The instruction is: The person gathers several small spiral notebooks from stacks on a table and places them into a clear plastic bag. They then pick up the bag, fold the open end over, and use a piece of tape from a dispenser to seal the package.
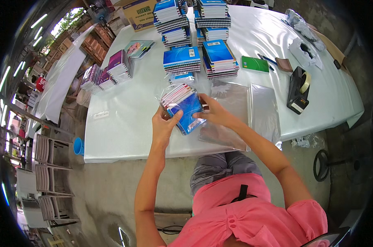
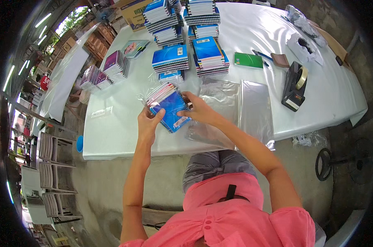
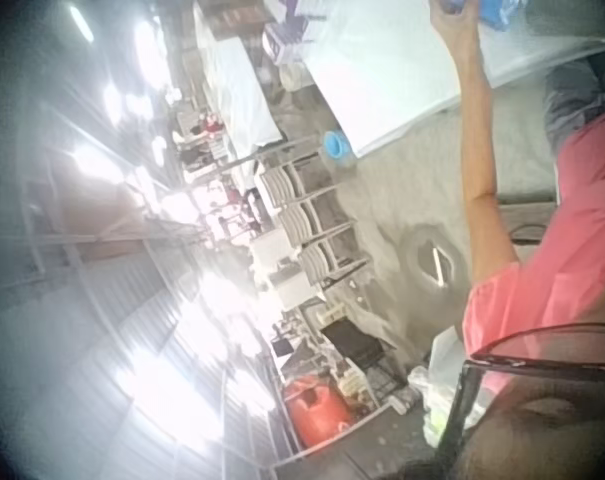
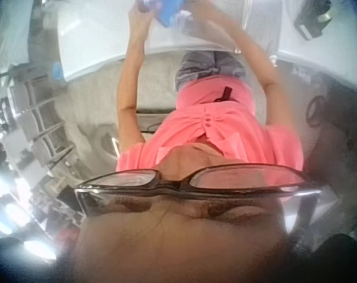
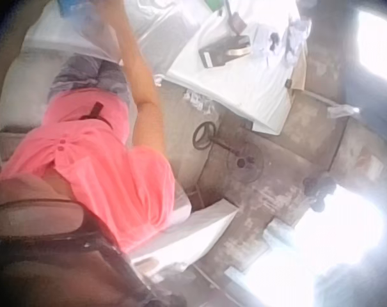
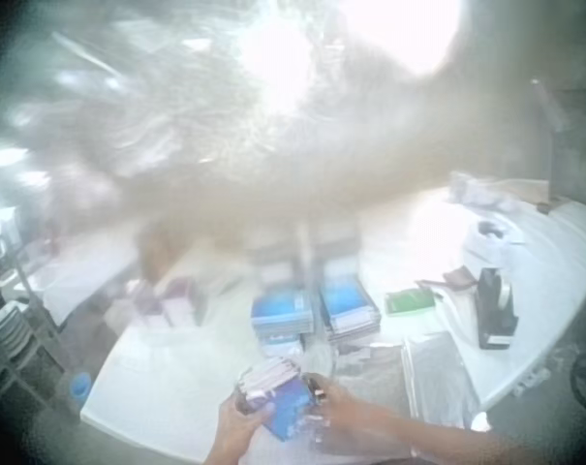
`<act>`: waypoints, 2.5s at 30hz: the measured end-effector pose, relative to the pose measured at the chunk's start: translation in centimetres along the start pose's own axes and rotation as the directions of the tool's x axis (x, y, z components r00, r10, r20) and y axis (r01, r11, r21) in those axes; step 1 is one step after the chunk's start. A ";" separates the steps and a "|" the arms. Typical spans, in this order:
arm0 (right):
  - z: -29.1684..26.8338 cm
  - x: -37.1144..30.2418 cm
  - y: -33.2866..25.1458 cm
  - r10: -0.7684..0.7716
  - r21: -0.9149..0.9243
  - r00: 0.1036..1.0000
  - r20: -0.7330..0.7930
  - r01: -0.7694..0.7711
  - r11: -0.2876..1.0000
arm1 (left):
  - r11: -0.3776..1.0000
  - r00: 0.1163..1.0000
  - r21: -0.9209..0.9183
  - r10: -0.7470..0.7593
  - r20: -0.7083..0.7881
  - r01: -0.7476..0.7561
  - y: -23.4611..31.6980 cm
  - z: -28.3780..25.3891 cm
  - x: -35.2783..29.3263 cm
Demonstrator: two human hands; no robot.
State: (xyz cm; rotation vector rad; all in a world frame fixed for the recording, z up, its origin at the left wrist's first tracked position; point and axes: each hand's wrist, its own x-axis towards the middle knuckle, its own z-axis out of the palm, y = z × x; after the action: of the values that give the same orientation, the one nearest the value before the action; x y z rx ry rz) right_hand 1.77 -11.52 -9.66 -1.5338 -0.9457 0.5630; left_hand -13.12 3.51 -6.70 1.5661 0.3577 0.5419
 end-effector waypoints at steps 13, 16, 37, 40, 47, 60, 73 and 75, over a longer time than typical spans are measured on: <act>1.3 2.9 -2.3 0.305 -0.361 0.939 0.160 -0.232 0.903 | 0.883 0.890 -0.263 -0.434 -0.142 0.389 -2.2 -2.8 -2.5; 1.8 2.5 -1.0 0.131 -0.504 0.989 0.067 -0.080 0.860 | 0.837 0.857 0.545 0.250 -0.451 0.042 -3.1 -3.7 -2.4; 5.2 1.1 -3.8 -0.271 -0.750 0.953 0.137 0.278 0.600 | 0.634 0.961 0.743 0.275 0.040 -0.213 -4.2 -4.0 6.0; 5.0 1.1 -3.9 -0.216 -0.748 0.965 0.151 0.254 0.613 | 0.629 0.963 0.755 0.268 0.014 -0.186 -4.3 -3.9 6.0; 4.9 1.4 -3.1 -0.297 -0.680 0.954 0.031 0.238 0.694 | 0.630 0.959 0.754 0.282 0.000 -0.186 -4.5 -3.8 6.0; 5.4 3.9 -3.2 -0.237 -0.782 0.962 0.139 0.253 0.569 | 0.629 0.984 0.769 0.179 0.001 -0.115 -4.1 -3.8 6.3; 5.6 4.9 -4.3 -0.125 -0.830 0.949 0.290 0.315 0.460 | 0.651 0.994 0.757 0.105 -0.023 -0.051 -3.9 -4.1 6.7; 5.5 4.8 -4.4 -0.127 -0.827 0.954 0.270 0.297 0.476 | 0.650 0.994 0.758 0.103 -0.022 -0.051 -4.0 -4.1 6.7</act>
State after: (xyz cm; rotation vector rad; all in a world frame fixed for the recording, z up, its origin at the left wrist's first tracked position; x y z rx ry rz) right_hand -1.09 -4.50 -5.73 -2.2236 -1.7010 -0.0322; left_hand -9.35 10.82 -9.76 2.4003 0.6236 0.5357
